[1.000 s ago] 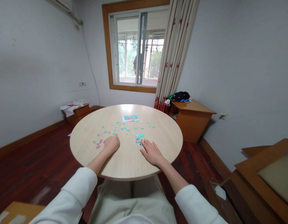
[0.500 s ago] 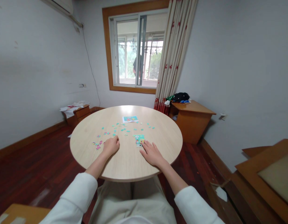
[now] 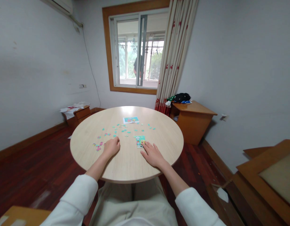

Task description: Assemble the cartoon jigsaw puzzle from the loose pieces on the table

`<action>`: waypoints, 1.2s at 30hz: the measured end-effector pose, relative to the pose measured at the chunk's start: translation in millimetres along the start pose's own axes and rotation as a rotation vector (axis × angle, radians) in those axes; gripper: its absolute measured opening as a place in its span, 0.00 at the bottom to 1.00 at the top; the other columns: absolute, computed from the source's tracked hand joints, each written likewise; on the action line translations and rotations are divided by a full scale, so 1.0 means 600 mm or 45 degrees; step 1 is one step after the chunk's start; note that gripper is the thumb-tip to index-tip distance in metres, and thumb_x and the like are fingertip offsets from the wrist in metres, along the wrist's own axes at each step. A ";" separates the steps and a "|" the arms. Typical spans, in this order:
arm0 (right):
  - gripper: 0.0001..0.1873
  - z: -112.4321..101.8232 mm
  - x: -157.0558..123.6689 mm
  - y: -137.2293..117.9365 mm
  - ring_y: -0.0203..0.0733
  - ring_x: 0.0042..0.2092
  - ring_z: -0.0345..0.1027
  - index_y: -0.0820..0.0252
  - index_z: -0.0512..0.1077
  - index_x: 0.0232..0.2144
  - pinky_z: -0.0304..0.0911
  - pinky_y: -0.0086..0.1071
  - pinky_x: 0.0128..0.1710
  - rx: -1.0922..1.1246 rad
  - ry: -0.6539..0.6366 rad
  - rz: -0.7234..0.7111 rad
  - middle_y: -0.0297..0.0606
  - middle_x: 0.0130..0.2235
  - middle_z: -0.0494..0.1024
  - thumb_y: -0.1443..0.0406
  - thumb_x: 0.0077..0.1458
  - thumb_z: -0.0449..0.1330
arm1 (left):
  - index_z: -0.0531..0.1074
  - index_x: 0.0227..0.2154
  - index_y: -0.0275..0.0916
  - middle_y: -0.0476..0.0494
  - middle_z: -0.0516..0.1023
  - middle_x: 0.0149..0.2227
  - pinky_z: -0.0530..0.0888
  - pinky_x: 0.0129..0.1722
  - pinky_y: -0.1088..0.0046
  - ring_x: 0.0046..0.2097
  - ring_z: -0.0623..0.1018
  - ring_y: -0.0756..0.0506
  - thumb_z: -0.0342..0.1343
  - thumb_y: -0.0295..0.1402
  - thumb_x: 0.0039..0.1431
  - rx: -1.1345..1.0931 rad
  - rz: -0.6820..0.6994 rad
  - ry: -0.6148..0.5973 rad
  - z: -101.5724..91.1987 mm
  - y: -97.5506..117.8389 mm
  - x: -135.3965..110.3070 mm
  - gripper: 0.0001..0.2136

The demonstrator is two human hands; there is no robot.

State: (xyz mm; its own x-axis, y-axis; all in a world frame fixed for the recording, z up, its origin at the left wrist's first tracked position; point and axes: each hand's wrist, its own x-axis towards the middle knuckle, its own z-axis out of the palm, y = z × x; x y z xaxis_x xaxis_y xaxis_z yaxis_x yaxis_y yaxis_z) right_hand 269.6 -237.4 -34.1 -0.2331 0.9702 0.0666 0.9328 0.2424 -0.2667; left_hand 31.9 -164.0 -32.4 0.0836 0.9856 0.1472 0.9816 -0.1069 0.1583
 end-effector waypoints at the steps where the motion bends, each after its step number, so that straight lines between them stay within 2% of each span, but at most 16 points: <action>1: 0.31 0.000 0.000 0.001 0.45 0.68 0.40 0.62 0.51 0.65 0.34 0.46 0.66 0.012 0.001 0.000 0.44 0.67 0.50 0.55 0.64 0.42 | 0.69 0.46 0.40 0.39 0.79 0.43 0.69 0.39 0.68 0.45 0.77 0.40 0.42 0.31 0.60 -0.001 0.001 -0.003 -0.001 0.000 0.000 0.15; 6: 0.36 0.004 0.000 0.004 0.44 0.68 0.41 0.63 0.38 0.67 0.35 0.46 0.65 0.083 0.042 -0.007 0.44 0.68 0.49 0.57 0.63 0.43 | 0.61 0.55 0.40 0.38 0.79 0.42 0.68 0.38 0.69 0.44 0.78 0.41 0.42 0.30 0.61 -0.060 -0.045 0.005 -0.006 0.004 -0.002 0.19; 8: 0.37 0.007 0.000 0.005 0.44 0.68 0.39 0.63 0.36 0.67 0.37 0.45 0.65 0.073 0.084 -0.007 0.45 0.68 0.47 0.57 0.62 0.44 | 0.58 0.57 0.39 0.38 0.79 0.42 0.68 0.39 0.69 0.44 0.78 0.41 0.42 0.30 0.61 -0.119 -0.068 0.038 -0.006 0.005 -0.002 0.20; 11: 0.34 0.010 -0.001 0.005 0.46 0.67 0.39 0.62 0.42 0.67 0.39 0.45 0.64 -0.001 0.255 0.041 0.46 0.67 0.50 0.59 0.62 0.45 | 0.60 0.54 0.38 0.38 0.78 0.43 0.68 0.43 0.69 0.46 0.76 0.43 0.42 0.28 0.61 -0.197 -0.032 0.132 -0.002 0.002 0.003 0.18; 14: 0.29 0.012 -0.002 0.006 0.50 0.63 0.49 0.63 0.51 0.63 0.44 0.46 0.61 -0.061 0.509 0.172 0.51 0.62 0.58 0.60 0.62 0.46 | 0.65 0.50 0.36 0.38 0.76 0.44 0.67 0.49 0.69 0.49 0.73 0.43 0.43 0.26 0.59 -0.227 0.052 0.251 0.005 -0.003 0.007 0.17; 16: 0.28 0.011 -0.003 0.005 0.52 0.59 0.52 0.62 0.53 0.62 0.48 0.46 0.57 -0.073 0.597 0.248 0.52 0.59 0.61 0.60 0.62 0.46 | 0.67 0.48 0.36 0.37 0.74 0.45 0.66 0.51 0.68 0.50 0.72 0.42 0.43 0.26 0.58 -0.216 0.084 0.316 0.006 -0.004 0.008 0.16; 18: 0.28 0.008 -0.005 0.003 0.53 0.58 0.54 0.62 0.52 0.62 0.52 0.45 0.53 -0.082 0.598 0.293 0.52 0.59 0.62 0.59 0.63 0.46 | 0.68 0.48 0.35 0.36 0.73 0.45 0.66 0.52 0.66 0.51 0.71 0.41 0.44 0.26 0.57 -0.196 0.083 0.355 0.005 -0.003 0.007 0.17; 22: 0.28 0.002 -0.007 -0.001 0.52 0.53 0.60 0.61 0.51 0.63 0.55 0.42 0.48 -0.115 0.478 0.349 0.52 0.54 0.67 0.57 0.64 0.44 | 0.66 0.52 0.36 0.36 0.72 0.47 0.65 0.53 0.66 0.52 0.70 0.41 0.44 0.27 0.58 -0.185 0.079 0.377 -0.001 0.002 0.002 0.19; 26: 0.22 -0.003 -0.007 -0.002 0.52 0.50 0.62 0.61 0.67 0.52 0.54 0.43 0.48 -0.194 0.359 0.323 0.51 0.50 0.71 0.57 0.65 0.43 | 0.62 0.56 0.36 0.37 0.72 0.48 0.65 0.53 0.65 0.51 0.70 0.41 0.43 0.28 0.59 -0.174 0.086 0.379 -0.004 0.005 -0.001 0.21; 28: 0.22 -0.003 -0.006 -0.001 0.52 0.50 0.62 0.62 0.70 0.47 0.54 0.42 0.47 -0.212 0.351 0.314 0.51 0.49 0.72 0.57 0.64 0.43 | 0.62 0.56 0.36 0.37 0.72 0.48 0.64 0.53 0.65 0.51 0.70 0.41 0.43 0.29 0.60 -0.167 0.085 0.378 -0.003 0.005 -0.001 0.21; 31: 0.21 -0.001 -0.005 0.001 0.51 0.49 0.63 0.62 0.71 0.46 0.54 0.41 0.46 -0.217 0.373 0.306 0.50 0.48 0.72 0.57 0.64 0.44 | 0.66 0.52 0.35 0.36 0.73 0.48 0.64 0.53 0.65 0.52 0.70 0.41 0.43 0.29 0.60 -0.152 0.097 0.345 -0.001 0.004 0.001 0.19; 36: 0.18 0.005 -0.002 0.006 0.49 0.49 0.63 0.61 0.71 0.44 0.54 0.40 0.47 -0.210 0.398 0.290 0.48 0.47 0.73 0.58 0.64 0.47 | 0.74 0.38 0.37 0.37 0.74 0.43 0.67 0.47 0.65 0.48 0.72 0.40 0.45 0.29 0.58 -0.038 0.191 0.191 0.007 -0.001 0.003 0.12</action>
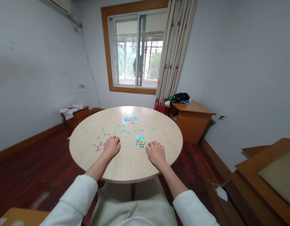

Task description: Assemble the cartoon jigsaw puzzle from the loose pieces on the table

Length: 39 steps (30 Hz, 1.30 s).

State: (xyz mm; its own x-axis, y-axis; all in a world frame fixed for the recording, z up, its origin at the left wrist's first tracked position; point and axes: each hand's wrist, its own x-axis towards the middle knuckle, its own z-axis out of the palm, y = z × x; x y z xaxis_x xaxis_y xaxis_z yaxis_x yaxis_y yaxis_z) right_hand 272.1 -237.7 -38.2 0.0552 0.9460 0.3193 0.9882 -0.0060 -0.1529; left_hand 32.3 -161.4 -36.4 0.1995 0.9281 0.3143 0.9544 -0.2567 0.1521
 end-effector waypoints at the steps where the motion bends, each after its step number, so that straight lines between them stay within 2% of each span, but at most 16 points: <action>1: 0.17 0.003 0.001 0.001 0.49 0.49 0.63 0.61 0.71 0.45 0.53 0.40 0.48 0.012 0.017 -0.002 0.48 0.47 0.73 0.59 0.63 0.47 | 0.74 0.38 0.37 0.37 0.74 0.43 0.68 0.46 0.64 0.48 0.72 0.40 0.45 0.29 0.58 0.014 0.017 -0.010 0.001 -0.001 0.000 0.12; 6: 0.22 0.016 0.001 0.002 0.53 0.59 0.53 0.63 0.62 0.56 0.46 0.47 0.56 0.051 0.246 0.038 0.52 0.58 0.64 0.60 0.63 0.49 | 0.74 0.38 0.37 0.37 0.74 0.43 0.68 0.45 0.65 0.47 0.72 0.40 0.45 0.28 0.58 0.029 0.027 -0.001 0.004 -0.003 0.000 0.12; 9: 0.24 0.014 -0.002 -0.001 0.53 0.61 0.50 0.61 0.57 0.59 0.47 0.48 0.55 0.064 0.324 0.080 0.51 0.61 0.60 0.60 0.63 0.48 | 0.74 0.38 0.37 0.38 0.74 0.43 0.68 0.45 0.65 0.47 0.72 0.40 0.46 0.28 0.57 0.027 0.024 0.000 0.005 -0.003 0.000 0.12; 12: 0.27 0.004 -0.005 -0.004 0.53 0.59 0.52 0.60 0.53 0.62 0.53 0.44 0.50 0.063 0.271 0.121 0.50 0.60 0.60 0.58 0.63 0.48 | 0.73 0.39 0.37 0.38 0.74 0.43 0.68 0.46 0.65 0.48 0.72 0.40 0.46 0.27 0.58 0.012 0.023 0.018 0.010 -0.005 0.001 0.12; 14: 0.27 -0.002 -0.006 -0.006 0.51 0.55 0.57 0.61 0.53 0.61 0.55 0.41 0.46 0.031 0.176 0.127 0.51 0.57 0.65 0.57 0.63 0.48 | 0.72 0.44 0.36 0.36 0.74 0.45 0.67 0.47 0.64 0.49 0.71 0.40 0.46 0.27 0.57 -0.009 0.006 0.069 0.013 -0.006 0.001 0.14; 18: 0.18 -0.010 -0.005 -0.007 0.50 0.49 0.63 0.61 0.68 0.49 0.54 0.41 0.45 -0.067 0.001 0.093 0.49 0.48 0.72 0.59 0.63 0.48 | 0.69 0.50 0.35 0.35 0.72 0.48 0.66 0.51 0.62 0.51 0.69 0.38 0.46 0.27 0.57 -0.043 -0.034 0.224 0.014 -0.006 0.001 0.17; 20: 0.16 -0.012 -0.005 -0.007 0.50 0.49 0.63 0.61 0.70 0.45 0.53 0.41 0.45 -0.089 -0.011 0.083 0.48 0.48 0.72 0.60 0.62 0.49 | 0.68 0.50 0.35 0.35 0.71 0.49 0.65 0.52 0.60 0.52 0.68 0.37 0.47 0.27 0.57 -0.056 -0.043 0.284 0.013 -0.004 0.001 0.18; 29: 0.15 -0.010 -0.005 -0.004 0.49 0.49 0.63 0.61 0.70 0.45 0.52 0.39 0.44 -0.089 0.000 0.072 0.48 0.47 0.72 0.60 0.62 0.50 | 0.64 0.56 0.36 0.34 0.67 0.51 0.65 0.51 0.60 0.50 0.68 0.38 0.48 0.27 0.56 -0.105 -0.058 0.418 0.007 0.001 -0.003 0.22; 31: 0.15 -0.010 -0.005 -0.004 0.49 0.49 0.62 0.61 0.70 0.45 0.52 0.39 0.44 -0.092 0.003 0.070 0.48 0.47 0.72 0.60 0.62 0.50 | 0.63 0.56 0.35 0.34 0.68 0.50 0.65 0.51 0.61 0.50 0.68 0.38 0.47 0.27 0.57 -0.097 -0.050 0.388 0.008 -0.001 -0.001 0.22; 33: 0.15 -0.010 -0.005 -0.004 0.49 0.49 0.62 0.61 0.70 0.45 0.52 0.39 0.44 -0.095 0.006 0.067 0.49 0.47 0.72 0.60 0.62 0.50 | 0.65 0.54 0.35 0.35 0.71 0.47 0.66 0.49 0.63 0.48 0.70 0.40 0.46 0.27 0.58 -0.082 -0.026 0.267 0.009 -0.002 0.000 0.20; 36: 0.15 -0.008 -0.004 -0.004 0.49 0.48 0.63 0.61 0.70 0.46 0.52 0.39 0.45 -0.072 0.015 0.066 0.48 0.47 0.72 0.61 0.61 0.51 | 0.72 0.43 0.35 0.37 0.74 0.41 0.68 0.45 0.66 0.45 0.72 0.41 0.44 0.27 0.59 -0.032 0.034 0.052 0.010 -0.004 0.001 0.14; 39: 0.18 -0.002 -0.002 -0.002 0.50 0.50 0.61 0.62 0.66 0.50 0.52 0.40 0.47 -0.033 0.084 0.082 0.49 0.49 0.70 0.62 0.59 0.54 | 0.74 0.36 0.36 0.37 0.74 0.41 0.68 0.43 0.67 0.45 0.73 0.41 0.44 0.28 0.59 0.005 0.048 0.017 0.011 -0.005 0.001 0.12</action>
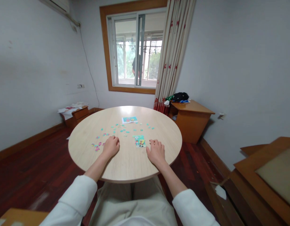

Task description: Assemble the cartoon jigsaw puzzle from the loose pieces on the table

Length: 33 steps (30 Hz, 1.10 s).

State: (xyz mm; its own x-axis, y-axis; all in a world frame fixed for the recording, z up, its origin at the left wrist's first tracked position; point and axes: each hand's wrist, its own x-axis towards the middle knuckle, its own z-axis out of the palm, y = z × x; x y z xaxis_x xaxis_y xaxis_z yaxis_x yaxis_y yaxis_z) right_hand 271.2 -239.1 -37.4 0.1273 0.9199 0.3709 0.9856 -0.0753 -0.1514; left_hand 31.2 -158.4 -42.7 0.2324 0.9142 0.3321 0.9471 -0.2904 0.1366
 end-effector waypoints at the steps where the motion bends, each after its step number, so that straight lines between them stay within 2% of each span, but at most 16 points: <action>1: 0.20 0.002 0.000 0.001 0.50 0.51 0.60 0.63 0.65 0.52 0.51 0.40 0.49 0.012 0.033 0.008 0.49 0.50 0.69 0.62 0.59 0.54 | 0.74 0.36 0.36 0.37 0.74 0.41 0.68 0.43 0.67 0.45 0.73 0.41 0.45 0.27 0.58 0.001 -0.005 0.005 0.000 0.000 0.000 0.12; 5: 0.25 0.006 -0.001 0.001 0.51 0.55 0.56 0.61 0.59 0.57 0.50 0.42 0.51 0.043 0.113 0.039 0.49 0.56 0.64 0.63 0.58 0.55 | 0.74 0.36 0.36 0.37 0.74 0.40 0.68 0.43 0.68 0.45 0.73 0.42 0.45 0.27 0.58 -0.001 -0.007 0.011 0.001 -0.002 0.000 0.12; 9: 0.28 0.001 -0.004 -0.003 0.51 0.54 0.57 0.58 0.53 0.61 0.54 0.40 0.45 0.032 0.067 0.071 0.49 0.56 0.64 0.62 0.60 0.52 | 0.74 0.36 0.37 0.38 0.75 0.41 0.68 0.43 0.68 0.45 0.72 0.42 0.45 0.27 0.58 -0.012 -0.008 0.028 0.001 -0.001 -0.001 0.11; 11: 0.25 -0.002 -0.004 -0.004 0.50 0.51 0.59 0.59 0.56 0.59 0.54 0.40 0.44 0.010 -0.001 0.056 0.48 0.53 0.67 0.61 0.61 0.51 | 0.74 0.36 0.37 0.38 0.75 0.41 0.68 0.44 0.67 0.46 0.72 0.41 0.45 0.26 0.58 -0.022 -0.006 0.035 0.000 0.000 -0.001 0.12; 14: 0.17 -0.006 -0.002 -0.004 0.50 0.49 0.61 0.60 0.67 0.49 0.54 0.41 0.44 -0.038 -0.096 0.017 0.47 0.48 0.71 0.60 0.62 0.50 | 0.74 0.37 0.37 0.37 0.75 0.41 0.68 0.44 0.66 0.46 0.72 0.41 0.46 0.26 0.57 -0.038 -0.014 0.035 -0.001 0.000 -0.001 0.12; 16: 0.14 -0.007 -0.001 -0.004 0.50 0.49 0.62 0.60 0.69 0.45 0.53 0.40 0.44 -0.056 -0.109 0.006 0.48 0.47 0.71 0.60 0.61 0.50 | 0.74 0.37 0.37 0.37 0.75 0.41 0.68 0.45 0.66 0.46 0.72 0.41 0.46 0.26 0.57 -0.042 -0.018 0.031 -0.001 0.001 -0.001 0.11; 19: 0.17 -0.006 -0.001 -0.004 0.50 0.49 0.62 0.60 0.66 0.50 0.53 0.40 0.44 -0.040 -0.085 0.023 0.48 0.49 0.72 0.60 0.62 0.50 | 0.74 0.37 0.37 0.37 0.75 0.41 0.68 0.45 0.66 0.46 0.72 0.41 0.46 0.26 0.57 -0.043 -0.016 0.031 0.000 0.000 0.000 0.11; 22: 0.23 -0.002 -0.002 -0.004 0.50 0.50 0.62 0.61 0.59 0.57 0.53 0.40 0.45 -0.014 -0.060 0.049 0.50 0.51 0.71 0.59 0.62 0.49 | 0.74 0.37 0.36 0.37 0.74 0.41 0.68 0.45 0.66 0.46 0.72 0.41 0.46 0.26 0.57 -0.036 -0.020 0.029 0.001 0.000 0.000 0.12; 26: 0.28 0.000 -0.002 -0.004 0.50 0.50 0.63 0.63 0.52 0.61 0.53 0.40 0.44 -0.002 -0.028 0.056 0.50 0.51 0.71 0.58 0.63 0.48 | 0.74 0.37 0.35 0.37 0.74 0.41 0.68 0.45 0.67 0.46 0.72 0.41 0.45 0.27 0.58 -0.017 -0.009 0.025 0.001 -0.001 0.000 0.12; 28: 0.26 -0.002 -0.001 -0.005 0.50 0.49 0.63 0.62 0.55 0.60 0.53 0.40 0.43 -0.005 -0.033 0.053 0.49 0.50 0.72 0.57 0.63 0.48 | 0.74 0.37 0.35 0.37 0.74 0.40 0.68 0.44 0.67 0.45 0.72 0.41 0.45 0.27 0.58 -0.014 -0.006 0.026 0.000 -0.001 0.000 0.12; 31: 0.17 -0.006 -0.001 -0.005 0.50 0.49 0.63 0.61 0.66 0.49 0.53 0.40 0.44 -0.036 -0.085 0.031 0.48 0.48 0.72 0.59 0.63 0.49 | 0.74 0.36 0.37 0.38 0.74 0.40 0.68 0.44 0.67 0.45 0.72 0.42 0.46 0.27 0.58 -0.019 -0.014 0.027 -0.001 0.000 0.000 0.11; 33: 0.14 -0.008 -0.001 -0.004 0.49 0.49 0.62 0.61 0.69 0.44 0.52 0.39 0.44 -0.056 -0.101 0.011 0.48 0.47 0.72 0.60 0.62 0.50 | 0.74 0.36 0.37 0.38 0.74 0.40 0.68 0.44 0.67 0.45 0.72 0.42 0.46 0.27 0.58 -0.021 -0.017 0.025 -0.002 0.001 -0.001 0.11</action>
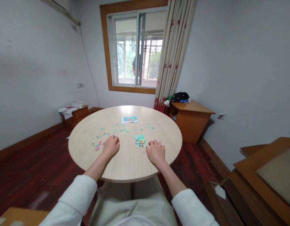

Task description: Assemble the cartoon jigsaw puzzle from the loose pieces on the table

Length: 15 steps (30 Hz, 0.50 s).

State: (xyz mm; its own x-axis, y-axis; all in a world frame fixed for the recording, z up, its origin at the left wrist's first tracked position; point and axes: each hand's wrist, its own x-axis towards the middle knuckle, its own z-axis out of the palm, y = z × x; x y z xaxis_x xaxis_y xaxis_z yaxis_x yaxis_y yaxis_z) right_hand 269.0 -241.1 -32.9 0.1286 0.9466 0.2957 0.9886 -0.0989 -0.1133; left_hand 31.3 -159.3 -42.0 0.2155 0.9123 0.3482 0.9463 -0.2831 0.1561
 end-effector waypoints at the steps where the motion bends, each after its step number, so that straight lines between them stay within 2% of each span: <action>1: 0.14 0.000 0.000 0.000 0.49 0.49 0.62 0.61 0.69 0.44 0.52 0.39 0.44 -0.003 0.004 -0.008 0.48 0.47 0.72 0.60 0.61 0.51 | 0.74 0.36 0.37 0.38 0.74 0.40 0.68 0.44 0.67 0.45 0.72 0.42 0.46 0.27 0.58 -0.001 0.000 0.001 0.000 0.000 0.000 0.11; 10: 0.14 0.003 0.001 0.002 0.49 0.48 0.62 0.61 0.69 0.44 0.52 0.39 0.44 0.009 0.020 -0.038 0.47 0.46 0.72 0.61 0.61 0.50 | 0.74 0.35 0.38 0.38 0.74 0.40 0.68 0.44 0.67 0.45 0.72 0.41 0.46 0.26 0.57 -0.018 -0.007 -0.005 -0.005 0.002 -0.001 0.11; 15: 0.13 0.004 0.001 0.000 0.49 0.48 0.62 0.60 0.70 0.43 0.52 0.39 0.44 0.003 0.027 -0.034 0.46 0.46 0.72 0.61 0.61 0.51 | 0.74 0.40 0.33 0.33 0.74 0.44 0.68 0.47 0.65 0.48 0.73 0.40 0.44 0.27 0.59 0.066 0.013 -0.085 -0.010 0.020 -0.030 0.14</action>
State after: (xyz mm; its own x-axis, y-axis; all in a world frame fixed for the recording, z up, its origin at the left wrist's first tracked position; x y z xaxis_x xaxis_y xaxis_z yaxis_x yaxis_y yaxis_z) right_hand 269.0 -240.1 -35.1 0.1035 0.9420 0.3191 0.9916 -0.0725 -0.1075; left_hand 37.3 -180.9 -41.0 0.2388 0.9277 0.2871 0.9549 -0.2780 0.1042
